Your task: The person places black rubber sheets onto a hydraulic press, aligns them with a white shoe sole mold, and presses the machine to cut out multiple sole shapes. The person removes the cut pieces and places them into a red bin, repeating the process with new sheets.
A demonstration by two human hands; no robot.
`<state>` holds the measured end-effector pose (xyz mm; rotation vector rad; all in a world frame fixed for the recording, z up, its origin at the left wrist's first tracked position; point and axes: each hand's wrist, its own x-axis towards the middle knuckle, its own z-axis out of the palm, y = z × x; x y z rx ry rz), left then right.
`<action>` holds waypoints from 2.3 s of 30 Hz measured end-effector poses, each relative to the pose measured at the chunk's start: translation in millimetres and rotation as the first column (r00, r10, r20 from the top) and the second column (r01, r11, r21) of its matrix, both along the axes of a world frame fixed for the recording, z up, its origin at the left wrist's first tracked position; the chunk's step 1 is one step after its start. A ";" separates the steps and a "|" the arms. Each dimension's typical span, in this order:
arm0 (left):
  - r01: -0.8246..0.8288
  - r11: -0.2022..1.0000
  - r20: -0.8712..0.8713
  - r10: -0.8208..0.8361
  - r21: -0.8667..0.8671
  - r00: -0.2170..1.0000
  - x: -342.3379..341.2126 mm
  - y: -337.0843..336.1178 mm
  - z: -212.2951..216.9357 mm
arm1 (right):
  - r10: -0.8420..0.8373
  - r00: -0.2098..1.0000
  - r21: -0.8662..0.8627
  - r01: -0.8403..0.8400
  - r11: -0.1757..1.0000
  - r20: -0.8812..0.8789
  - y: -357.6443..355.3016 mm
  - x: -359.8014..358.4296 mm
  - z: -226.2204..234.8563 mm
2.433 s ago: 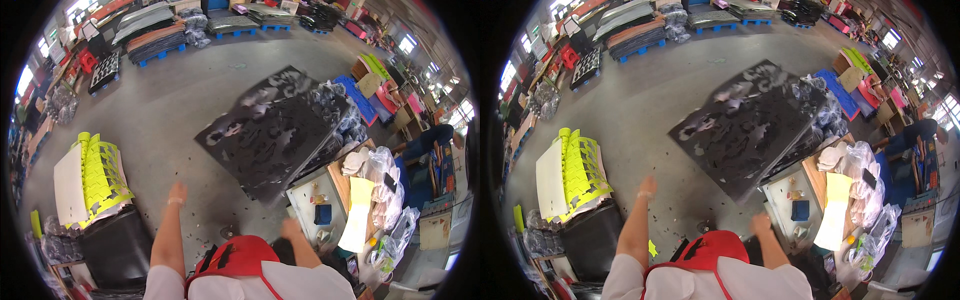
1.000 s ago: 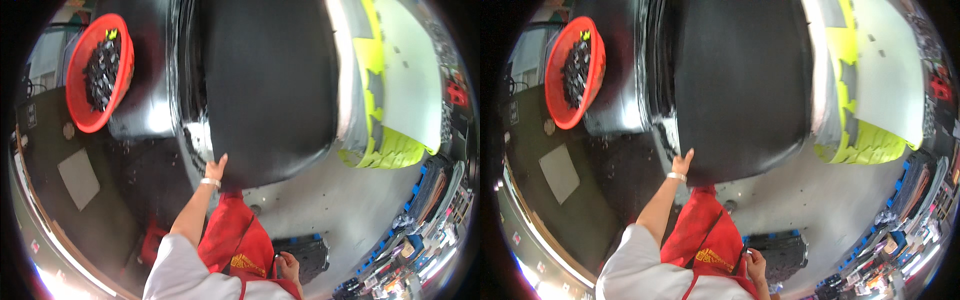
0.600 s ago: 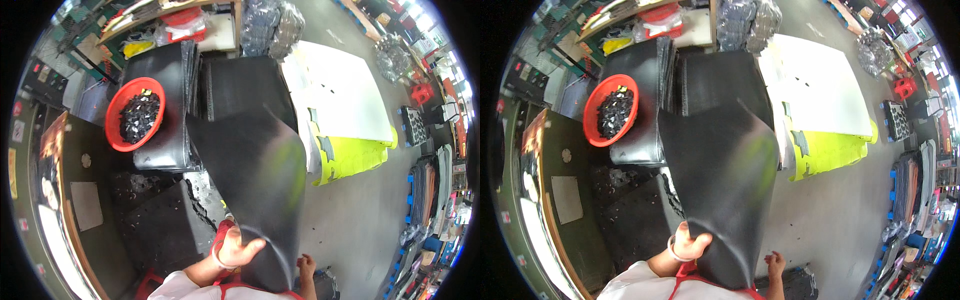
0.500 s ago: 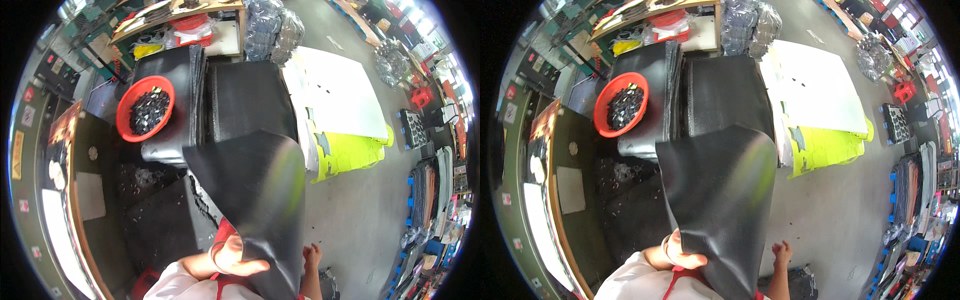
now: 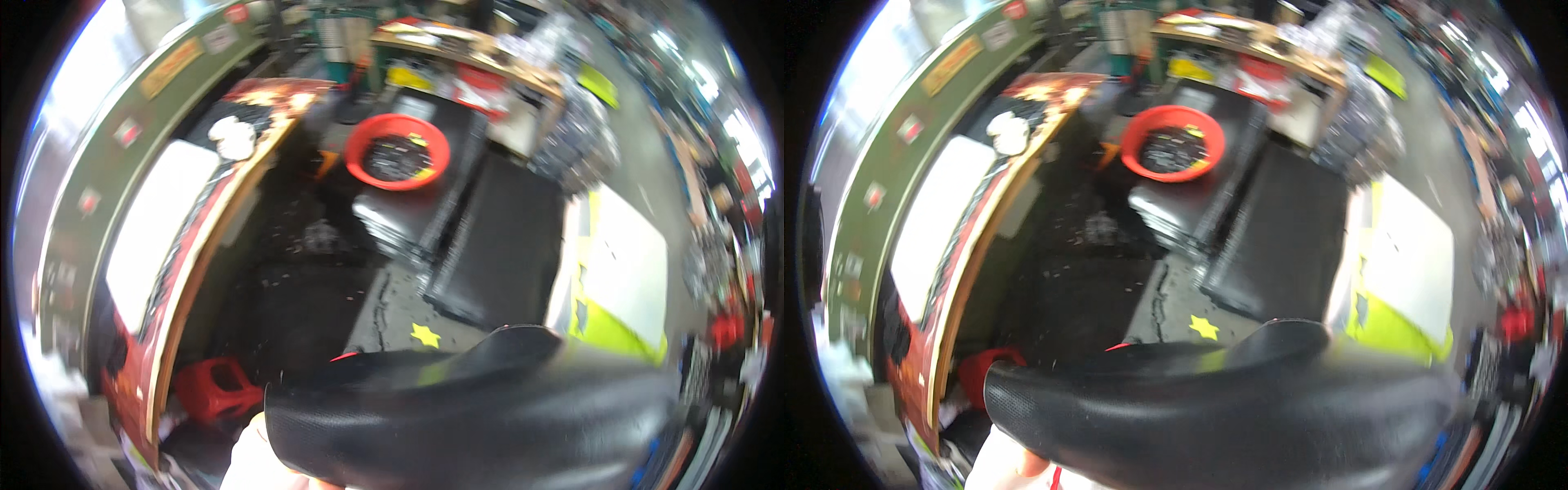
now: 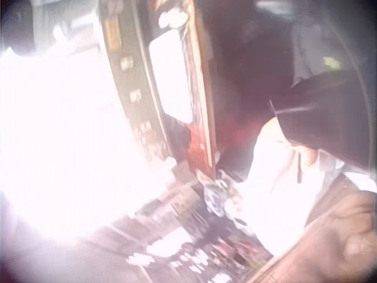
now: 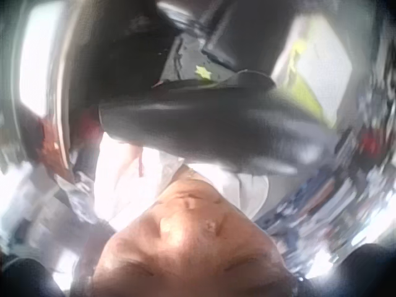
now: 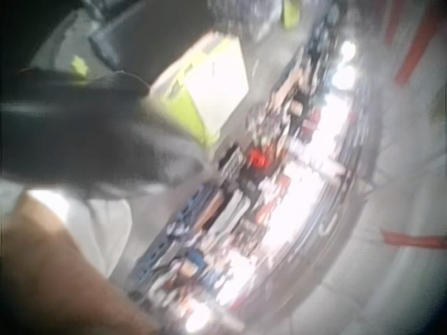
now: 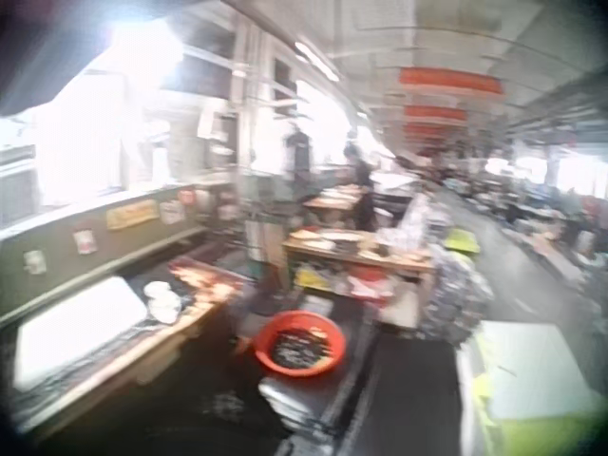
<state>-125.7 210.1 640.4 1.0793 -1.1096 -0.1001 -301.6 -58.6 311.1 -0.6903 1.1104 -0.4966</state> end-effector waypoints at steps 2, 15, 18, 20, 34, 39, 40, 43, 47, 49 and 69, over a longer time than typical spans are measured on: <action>-0.203 0.979 -0.019 0.203 0.038 0.979 14.2 44.3 9.8 | 0.158 0.985 -0.041 -0.156 0.987 0.069 14.2 68.5 17.6; -0.903 -0.429 0.133 0.897 0.027 -0.422 154.5 490.8 32.5 | 0.952 0.304 -0.714 -0.660 0.232 0.029 348.9 449.6 162.3; -0.688 -0.682 0.867 0.473 0.248 -0.157 117.9 560.4 -18.8 | 0.908 0.314 -0.667 -0.743 0.053 -0.278 412.6 487.0 181.5; -0.161 -0.844 0.799 0.536 0.512 -0.272 75.9 574.9 -62.6 | 0.890 0.423 -0.632 -0.740 0.230 -0.171 439.5 497.2 189.8; -0.114 -0.799 0.724 0.587 0.590 -0.363 197.7 687.2 -45.6 | 0.931 0.067 -0.507 -0.823 0.255 0.359 665.1 778.0 300.0; -0.201 -0.696 0.713 0.700 0.689 0.021 243.7 569.4 -79.7 | 0.715 0.531 -0.864 -0.069 -0.498 -0.455 545.6 752.3 258.7; -0.139 -0.705 0.717 0.693 0.696 0.073 253.4 559.0 -87.1 | 0.623 0.559 -0.800 -0.132 -0.585 -0.548 512.7 742.6 247.7; -0.148 -0.715 0.728 0.684 0.683 0.057 279.2 585.2 -93.0 | 0.425 0.416 -0.578 -0.379 -0.722 -0.804 447.2 723.9 224.4; -0.164 -0.740 0.758 0.644 0.652 0.105 326.1 646.1 -97.6 | 0.537 0.239 -0.588 -0.310 -0.747 -0.809 426.8 720.2 217.0; -0.184 -0.750 0.772 0.625 0.635 0.116 347.5 668.9 -99.7 | 0.471 0.216 -0.516 -0.270 -0.813 -0.855 433.8 716.8 216.9; -0.230 -0.704 0.714 0.698 0.672 -0.049 373.2 711.2 -114.9 | 0.525 0.367 0.242 -0.925 0.292 0.768 458.4 703.8 237.0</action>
